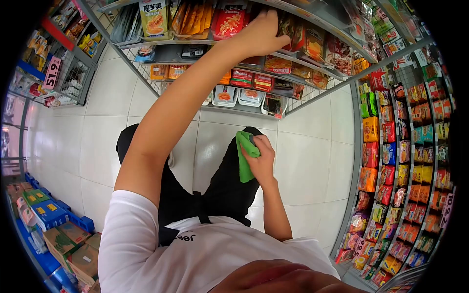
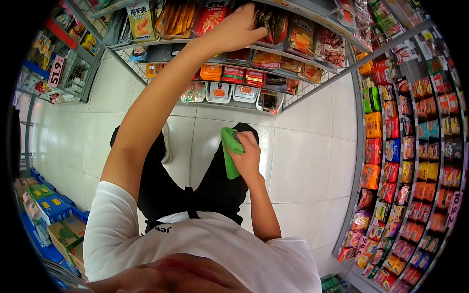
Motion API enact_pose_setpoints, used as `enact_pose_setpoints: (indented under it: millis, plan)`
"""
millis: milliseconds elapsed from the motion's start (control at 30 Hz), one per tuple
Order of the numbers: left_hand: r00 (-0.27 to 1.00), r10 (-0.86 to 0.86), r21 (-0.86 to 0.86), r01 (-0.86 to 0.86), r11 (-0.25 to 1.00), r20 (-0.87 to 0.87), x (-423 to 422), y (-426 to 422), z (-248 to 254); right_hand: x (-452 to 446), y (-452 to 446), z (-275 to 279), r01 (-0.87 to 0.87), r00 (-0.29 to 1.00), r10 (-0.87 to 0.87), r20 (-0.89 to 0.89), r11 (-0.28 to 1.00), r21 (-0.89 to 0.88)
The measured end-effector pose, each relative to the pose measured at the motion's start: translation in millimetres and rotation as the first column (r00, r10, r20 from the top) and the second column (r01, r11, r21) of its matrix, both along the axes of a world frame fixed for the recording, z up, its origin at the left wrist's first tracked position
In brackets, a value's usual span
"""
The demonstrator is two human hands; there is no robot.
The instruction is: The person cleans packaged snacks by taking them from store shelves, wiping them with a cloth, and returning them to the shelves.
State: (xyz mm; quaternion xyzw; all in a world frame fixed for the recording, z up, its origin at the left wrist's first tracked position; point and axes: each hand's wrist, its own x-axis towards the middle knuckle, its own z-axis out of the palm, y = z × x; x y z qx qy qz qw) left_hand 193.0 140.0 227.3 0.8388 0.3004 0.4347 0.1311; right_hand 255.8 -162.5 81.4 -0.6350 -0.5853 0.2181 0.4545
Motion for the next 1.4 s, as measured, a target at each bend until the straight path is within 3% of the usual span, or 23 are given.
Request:
enact_pose_setpoints:
  millis: [33,67,167,267,333,433,533,633,733,833,967,1067,1167,1300,1400]
  plan:
    - [1.0,0.016,0.021,-0.016,1.0,0.014,-5,-9,11,1,0,-2,-0.002,1.0,0.002,0.001,1.0,0.01]
    - [0.998,-0.054,-0.172,0.049,0.984,-0.025,-12,-17,22,1,1,-3,-0.001,1.0,0.001,0.002,1.0,0.021]
    - [0.995,-0.041,0.04,0.037,0.999,0.093,-22,-33,22,2,0,-1,-0.007,1.0,0.007,-0.001,1.0,-0.003]
    - [0.997,-0.05,-0.007,0.05,0.999,-0.057,-29,-37,35,1,0,-1,-0.019,1.0,0.019,-0.008,1.0,0.018]
    - [0.993,0.03,0.006,-0.03,1.0,-0.111,-26,-34,34,-1,1,-1,-0.022,1.0,0.022,0.001,1.0,0.015]
    - [0.925,0.121,-0.058,-0.151,0.987,-0.36,-24,-32,43,-1,0,0,-0.031,1.0,0.031,-0.001,1.0,-0.006]
    - [0.917,0.11,-0.012,-0.124,0.992,-0.384,-25,-31,40,0,-1,1,-0.03,1.0,0.03,0.006,0.999,-0.02]
    - [0.957,0.095,0.193,-0.042,0.98,-0.275,-19,-10,10,2,-3,0,-0.021,1.0,0.021,0.01,0.999,-0.025]
    - [0.968,0.077,0.021,-0.074,0.997,-0.24,-21,-15,16,4,-5,0,-0.017,1.0,0.017,0.002,1.0,-0.026]
    - [0.964,0.076,0.231,-0.016,0.973,-0.254,-21,-14,6,4,-7,1,-0.011,1.0,0.011,-0.007,1.0,-0.022]
    - [0.972,-0.02,0.078,0.04,0.996,-0.236,-21,-14,10,6,-8,0,-0.019,1.0,0.018,-0.009,0.999,-0.031]
    - [0.988,0.043,0.144,-0.021,0.989,-0.149,-22,-26,7,11,-9,-1,0.031,1.0,-0.031,0.002,1.0,0.003]
    - [0.98,0.122,0.353,-0.06,0.934,-0.155,-18,-52,11,25,-10,-3,0.191,0.981,-0.192,-0.007,0.976,0.105]
    - [0.987,-0.028,0.41,0.092,0.907,-0.159,-11,-74,19,47,-11,18,0.425,0.905,-0.418,-0.082,0.866,0.264]
    - [0.965,-0.088,0.443,0.193,0.875,-0.245,-1,-79,24,50,-15,31,0.5,0.861,-0.444,-0.248,0.828,0.255]
